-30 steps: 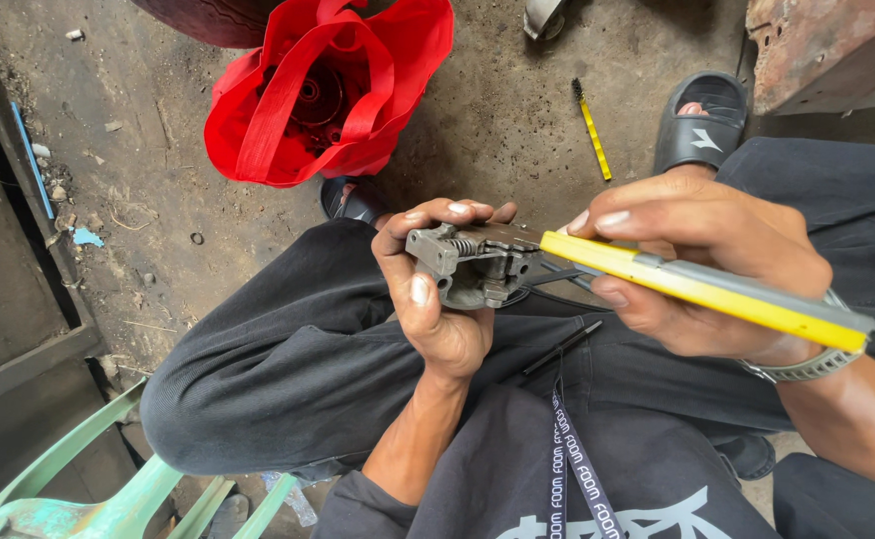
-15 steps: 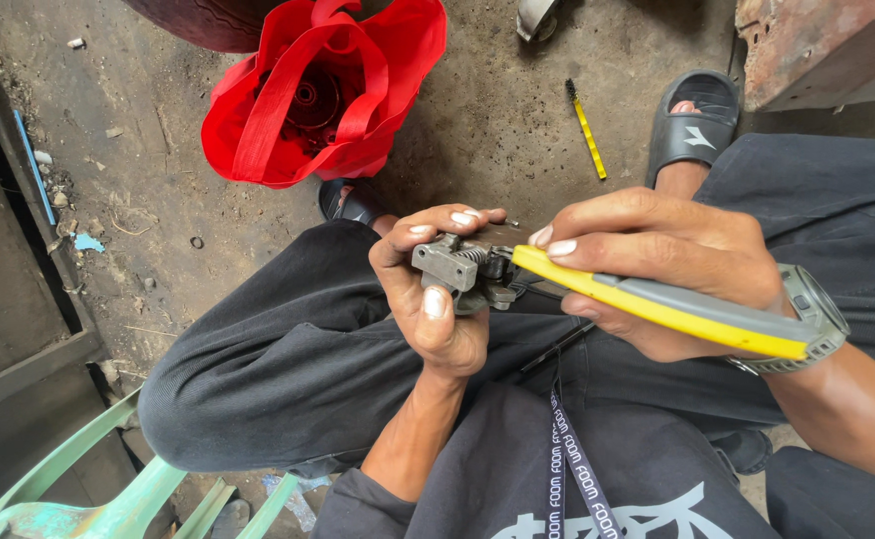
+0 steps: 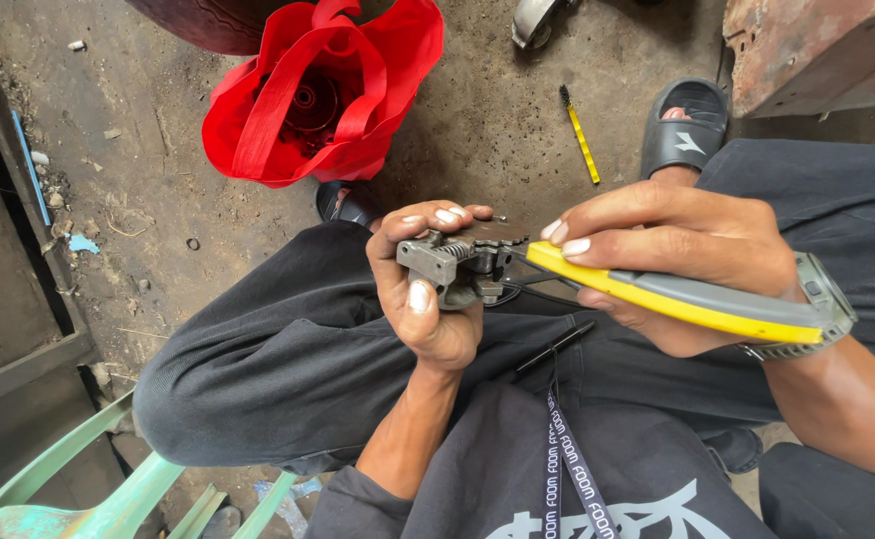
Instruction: The person cleans a motorcycle engine part using a brush and then scrapes a surface with a yellow knife.
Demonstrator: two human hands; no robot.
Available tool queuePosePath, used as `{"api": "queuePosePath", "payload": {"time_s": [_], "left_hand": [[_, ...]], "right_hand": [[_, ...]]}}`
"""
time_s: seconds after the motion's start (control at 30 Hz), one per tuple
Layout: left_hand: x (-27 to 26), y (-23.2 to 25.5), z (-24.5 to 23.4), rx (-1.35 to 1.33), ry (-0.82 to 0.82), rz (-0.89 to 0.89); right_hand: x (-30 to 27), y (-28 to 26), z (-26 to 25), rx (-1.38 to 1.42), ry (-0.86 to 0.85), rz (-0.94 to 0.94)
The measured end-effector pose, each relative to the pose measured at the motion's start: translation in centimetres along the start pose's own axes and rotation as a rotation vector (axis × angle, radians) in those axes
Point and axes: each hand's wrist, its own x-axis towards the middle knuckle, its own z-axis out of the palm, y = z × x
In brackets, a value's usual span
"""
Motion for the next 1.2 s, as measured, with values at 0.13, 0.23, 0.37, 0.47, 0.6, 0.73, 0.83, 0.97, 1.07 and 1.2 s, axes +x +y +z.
{"api": "queuePosePath", "payload": {"time_s": [0.13, 0.23, 0.37, 0.47, 0.6, 0.73, 0.83, 0.97, 1.07, 1.2], "left_hand": [[0.3, 0.6, 0.3, -0.005, 0.020, 0.002], [0.5, 0.7, 0.4, -0.105, 0.023, -0.039], [0.6, 0.8, 0.8, -0.094, 0.065, -0.036], [0.6, 0.9, 0.7, -0.100, 0.084, -0.071], [0.4, 0.8, 0.8, -0.156, 0.112, -0.108], [0.6, 0.7, 0.6, -0.165, 0.118, -0.107], [0.5, 0.8, 0.7, -0.174, 0.116, -0.106], [0.5, 0.6, 0.9, -0.090, 0.091, -0.068], [0.5, 0.3, 0.9, -0.012, 0.068, -0.024], [0.6, 0.3, 1.0, 0.107, 0.036, 0.047]], "right_hand": [[-0.2, 0.3, 0.5, 0.062, 0.036, -0.041], [-0.4, 0.1, 0.7, 0.069, 0.020, -0.029], [-0.5, 0.0, 1.3, 0.030, 0.049, -0.032], [-0.8, 0.0, 1.5, 0.011, 0.048, -0.038], [-1.1, 0.2, 2.1, 0.022, 0.126, -0.038], [-0.8, 0.4, 1.8, 0.008, 0.099, -0.082], [-0.8, 0.2, 1.7, 0.038, 0.115, -0.102], [-0.8, -0.2, 1.8, 0.059, 0.121, -0.081], [-0.7, -0.3, 1.7, 0.034, 0.074, -0.067], [-0.2, -0.7, 1.4, -0.006, 0.006, -0.054]]}}
